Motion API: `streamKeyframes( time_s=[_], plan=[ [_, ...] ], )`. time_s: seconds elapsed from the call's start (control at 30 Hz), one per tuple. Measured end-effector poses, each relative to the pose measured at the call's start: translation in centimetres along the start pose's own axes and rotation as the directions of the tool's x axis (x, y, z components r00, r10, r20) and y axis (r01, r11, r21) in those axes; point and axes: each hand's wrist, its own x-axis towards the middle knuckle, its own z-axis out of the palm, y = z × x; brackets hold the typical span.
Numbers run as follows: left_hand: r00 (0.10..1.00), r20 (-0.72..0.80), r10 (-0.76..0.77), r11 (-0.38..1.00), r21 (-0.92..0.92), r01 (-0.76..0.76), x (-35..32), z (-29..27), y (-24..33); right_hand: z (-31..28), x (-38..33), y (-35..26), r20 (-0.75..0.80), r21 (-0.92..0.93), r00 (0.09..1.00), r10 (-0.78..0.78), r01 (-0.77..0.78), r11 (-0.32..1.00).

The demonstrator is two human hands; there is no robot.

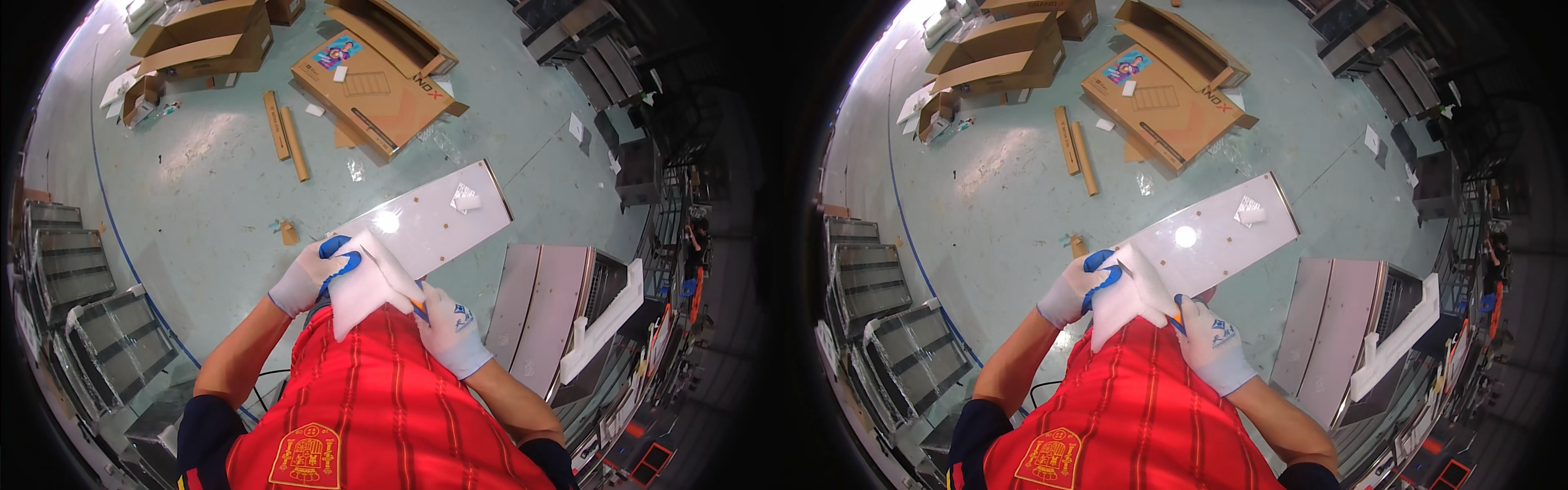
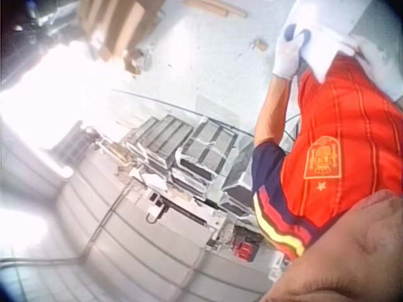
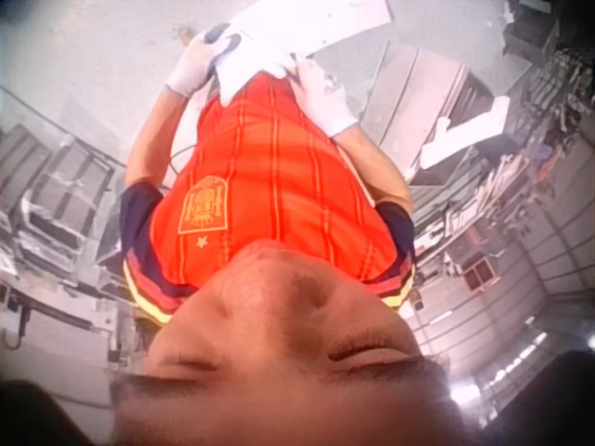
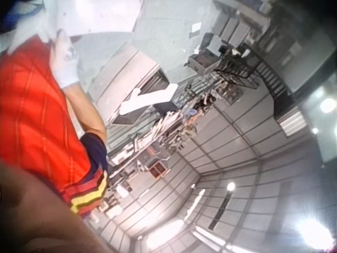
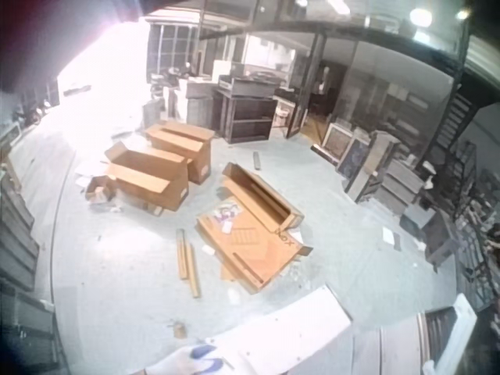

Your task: The person uses a utility knife to cut white foam pieces in a workshop. They repeatedly pick up foam, cut it into smaller sections, and place the cut pieces on the floor.

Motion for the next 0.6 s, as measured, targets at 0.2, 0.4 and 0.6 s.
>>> streamKeyframes(
  time_s=[0.2, 0.4, 0.6],
  plan=[
    [0.995, -0.049, -0.083, 0.984, -0.162, 0.075, -1.1, 0.3, 1.2, -0.9, -0.1, -0.5, 0.035, -0.024, 0.999, 0.030, -0.029, 0.999],
    [0.993, -0.102, -0.060, 0.986, -0.162, 0.043, -1.5, 1.6, 1.2, -0.7, 0.4, -0.3, 0.016, 0.026, 1.000, 0.002, -0.003, 1.000],
    [0.986, -0.150, -0.071, 0.963, -0.267, 0.028, -1.7, 1.8, 2.8, -0.8, 0.8, 0.1, 0.016, 0.068, 1.000, -0.014, 0.013, 0.998]
  ],
)
